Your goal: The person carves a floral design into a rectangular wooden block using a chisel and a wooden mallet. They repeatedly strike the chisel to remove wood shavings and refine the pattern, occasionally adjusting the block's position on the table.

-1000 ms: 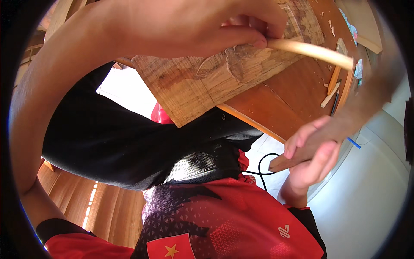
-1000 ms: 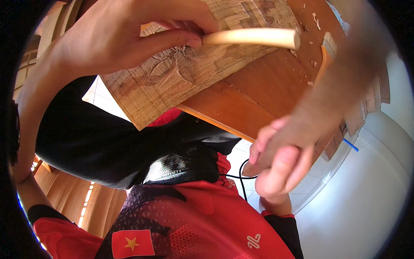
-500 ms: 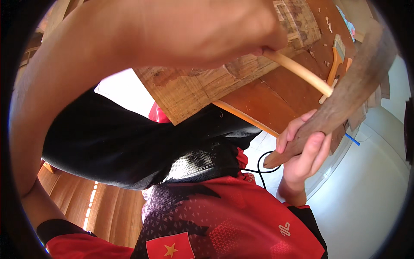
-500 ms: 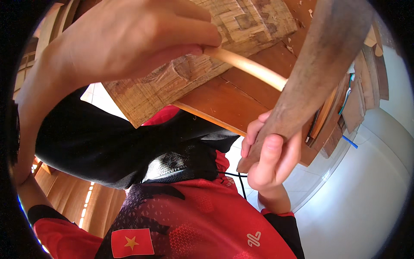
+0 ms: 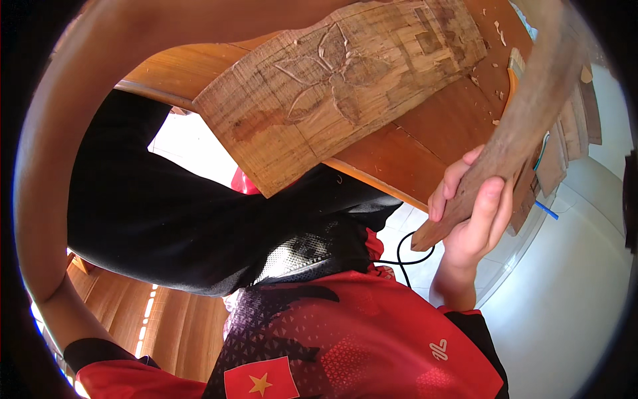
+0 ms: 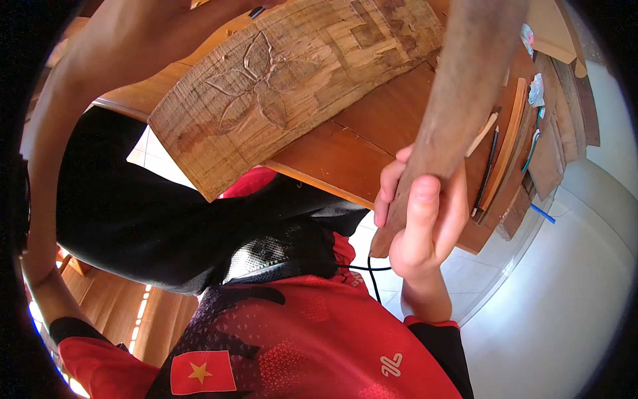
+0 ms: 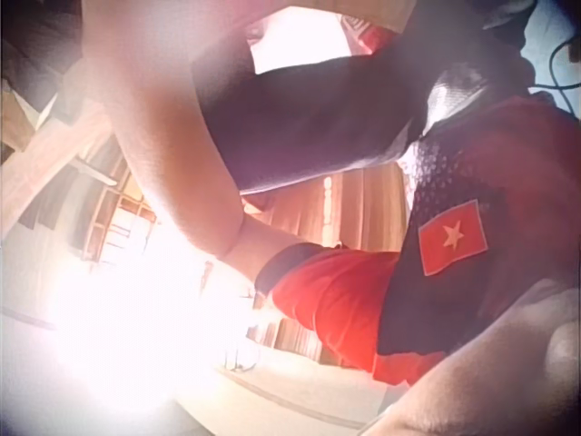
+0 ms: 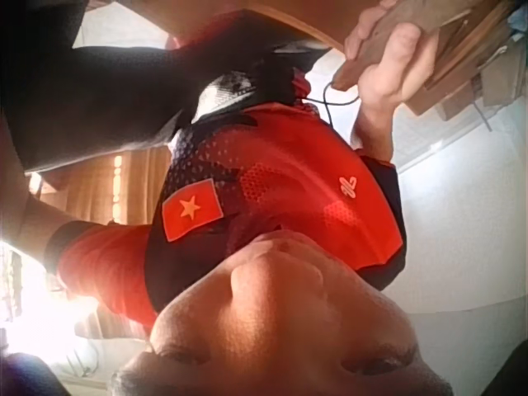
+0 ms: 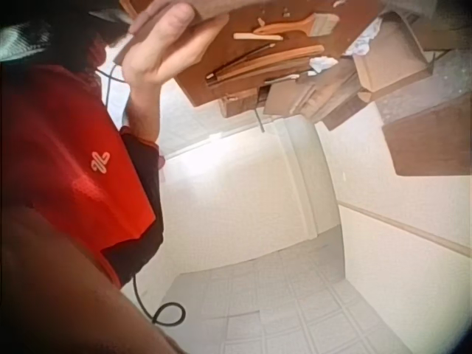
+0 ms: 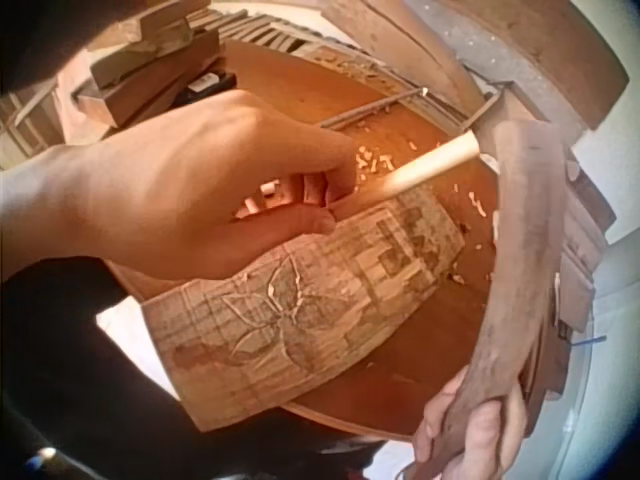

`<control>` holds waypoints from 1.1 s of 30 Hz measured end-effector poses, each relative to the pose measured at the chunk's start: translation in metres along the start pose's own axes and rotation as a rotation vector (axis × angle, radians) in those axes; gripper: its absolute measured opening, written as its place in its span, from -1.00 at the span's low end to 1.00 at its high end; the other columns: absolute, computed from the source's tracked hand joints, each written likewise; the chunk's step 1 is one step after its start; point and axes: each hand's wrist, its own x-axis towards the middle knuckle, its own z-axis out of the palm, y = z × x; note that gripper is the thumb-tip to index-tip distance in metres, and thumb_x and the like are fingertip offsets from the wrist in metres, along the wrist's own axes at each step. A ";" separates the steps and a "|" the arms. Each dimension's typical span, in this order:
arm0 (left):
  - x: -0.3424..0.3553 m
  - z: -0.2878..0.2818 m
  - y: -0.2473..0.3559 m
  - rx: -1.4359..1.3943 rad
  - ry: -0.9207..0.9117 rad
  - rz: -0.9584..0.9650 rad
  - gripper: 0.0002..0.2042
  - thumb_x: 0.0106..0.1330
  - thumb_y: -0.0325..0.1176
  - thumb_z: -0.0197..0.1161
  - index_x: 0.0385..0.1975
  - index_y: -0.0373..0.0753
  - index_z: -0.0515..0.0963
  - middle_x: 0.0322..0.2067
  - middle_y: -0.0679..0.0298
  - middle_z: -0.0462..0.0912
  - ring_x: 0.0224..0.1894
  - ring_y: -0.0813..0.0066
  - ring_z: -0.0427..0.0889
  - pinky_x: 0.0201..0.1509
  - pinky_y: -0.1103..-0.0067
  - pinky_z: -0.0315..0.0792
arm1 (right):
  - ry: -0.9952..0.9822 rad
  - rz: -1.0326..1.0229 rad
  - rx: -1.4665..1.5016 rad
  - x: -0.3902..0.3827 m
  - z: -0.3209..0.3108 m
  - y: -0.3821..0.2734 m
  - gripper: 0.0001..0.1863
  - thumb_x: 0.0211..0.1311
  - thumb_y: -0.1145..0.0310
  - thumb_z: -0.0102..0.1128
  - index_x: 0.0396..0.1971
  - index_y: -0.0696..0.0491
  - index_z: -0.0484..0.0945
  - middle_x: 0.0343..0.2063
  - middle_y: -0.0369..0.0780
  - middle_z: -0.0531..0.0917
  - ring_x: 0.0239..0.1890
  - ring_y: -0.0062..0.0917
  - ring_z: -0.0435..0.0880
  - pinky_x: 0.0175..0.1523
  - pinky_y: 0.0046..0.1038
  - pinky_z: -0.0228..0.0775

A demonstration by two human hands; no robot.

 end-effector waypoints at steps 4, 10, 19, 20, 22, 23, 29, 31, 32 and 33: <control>0.000 -0.012 0.017 -0.030 0.038 -0.122 -0.90 0.41 -0.47 0.29 -0.20 -0.36 0.56 -0.35 0.08 0.72 -0.30 0.31 0.78 -0.21 0.41 0.69 | 0.007 -0.018 -0.186 0.025 0.014 -0.012 -0.67 0.40 0.42 0.28 0.05 0.19 0.42 -0.40 -0.23 0.60 -0.49 -0.69 0.52 -0.41 -0.64 0.33; -0.020 -0.033 0.021 -0.223 0.038 -0.348 -0.89 0.45 -0.46 0.29 -0.15 -0.36 0.57 -0.29 0.07 0.74 -0.23 0.37 0.79 -0.11 0.43 0.74 | -0.163 -0.159 -0.278 0.080 0.048 -0.024 -0.67 0.36 0.59 0.26 0.07 0.16 0.44 -0.19 -0.08 0.72 -0.66 -0.77 0.41 -0.58 -0.66 0.24; -0.023 0.012 -0.011 -0.357 0.052 -0.113 -0.88 0.42 -0.52 0.28 -0.14 -0.41 0.57 -0.28 0.01 0.76 -0.20 0.26 0.83 -0.11 0.42 0.78 | -0.097 -0.074 -0.198 0.092 0.050 -0.035 -0.79 0.44 0.48 0.21 -0.03 0.15 0.44 -0.15 0.05 0.75 -0.74 -0.74 0.37 -0.64 -0.63 0.22; -0.019 0.011 -0.012 -0.357 0.053 -0.150 -0.89 0.42 -0.53 0.25 -0.14 -0.40 0.56 -0.29 0.01 0.76 -0.21 0.26 0.83 -0.14 0.43 0.78 | -0.111 -0.046 -0.184 0.091 0.050 -0.033 -0.79 0.43 0.50 0.21 -0.04 0.14 0.42 -0.14 0.07 0.75 -0.74 -0.74 0.37 -0.65 -0.63 0.22; -0.017 -0.001 -0.008 -0.339 0.075 -0.248 -0.90 0.45 -0.49 0.23 -0.15 -0.38 0.56 -0.31 0.04 0.76 -0.23 0.30 0.82 -0.16 0.44 0.77 | -0.154 0.005 -0.155 0.086 0.051 -0.025 -0.79 0.42 0.54 0.18 -0.06 0.13 0.38 -0.10 0.11 0.77 -0.74 -0.77 0.38 -0.64 -0.66 0.22; -0.021 -0.005 -0.008 -0.309 0.103 -0.252 -0.90 0.46 -0.47 0.21 -0.16 -0.37 0.56 -0.31 0.06 0.77 -0.23 0.34 0.81 -0.15 0.45 0.76 | -0.185 -0.019 -0.175 0.083 0.055 -0.021 -0.80 0.41 0.56 0.16 -0.07 0.14 0.38 -0.09 0.12 0.76 -0.74 -0.78 0.38 -0.64 -0.67 0.22; -0.029 -0.017 -0.017 -0.281 0.111 -0.406 -0.87 0.48 -0.40 0.21 -0.23 -0.36 0.54 -0.34 0.15 0.75 -0.27 0.45 0.77 -0.14 0.46 0.67 | -0.206 -0.079 -0.294 0.075 0.070 -0.021 -0.66 0.36 0.59 0.16 0.10 0.23 0.37 -0.10 -0.04 0.79 -0.59 -0.79 0.48 -0.50 -0.67 0.32; -0.032 -0.019 -0.016 -0.297 0.113 -0.411 -0.87 0.48 -0.41 0.21 -0.25 -0.36 0.54 -0.35 0.15 0.74 -0.28 0.45 0.76 -0.15 0.47 0.67 | -0.185 -0.112 -0.325 0.073 0.073 -0.021 -0.69 0.33 0.56 0.23 0.01 0.23 0.40 -0.16 -0.12 0.81 -0.41 -0.69 0.63 -0.29 -0.58 0.46; -0.032 -0.021 -0.006 -0.294 0.106 -0.405 -0.87 0.48 -0.41 0.21 -0.25 -0.36 0.54 -0.35 0.15 0.74 -0.28 0.46 0.76 -0.15 0.47 0.66 | -0.178 -0.103 -0.317 0.072 0.073 -0.019 -0.72 0.32 0.54 0.25 -0.04 0.22 0.41 -0.21 -0.14 0.80 -0.37 -0.66 0.68 -0.24 -0.55 0.50; -0.031 -0.023 -0.004 -0.302 0.082 -0.420 -0.87 0.48 -0.41 0.22 -0.24 -0.36 0.54 -0.34 0.13 0.74 -0.27 0.45 0.77 -0.15 0.47 0.67 | -0.171 -0.093 -0.309 0.072 0.073 -0.016 -0.75 0.31 0.53 0.27 -0.09 0.21 0.42 -0.25 -0.17 0.80 -0.32 -0.62 0.73 -0.18 -0.52 0.55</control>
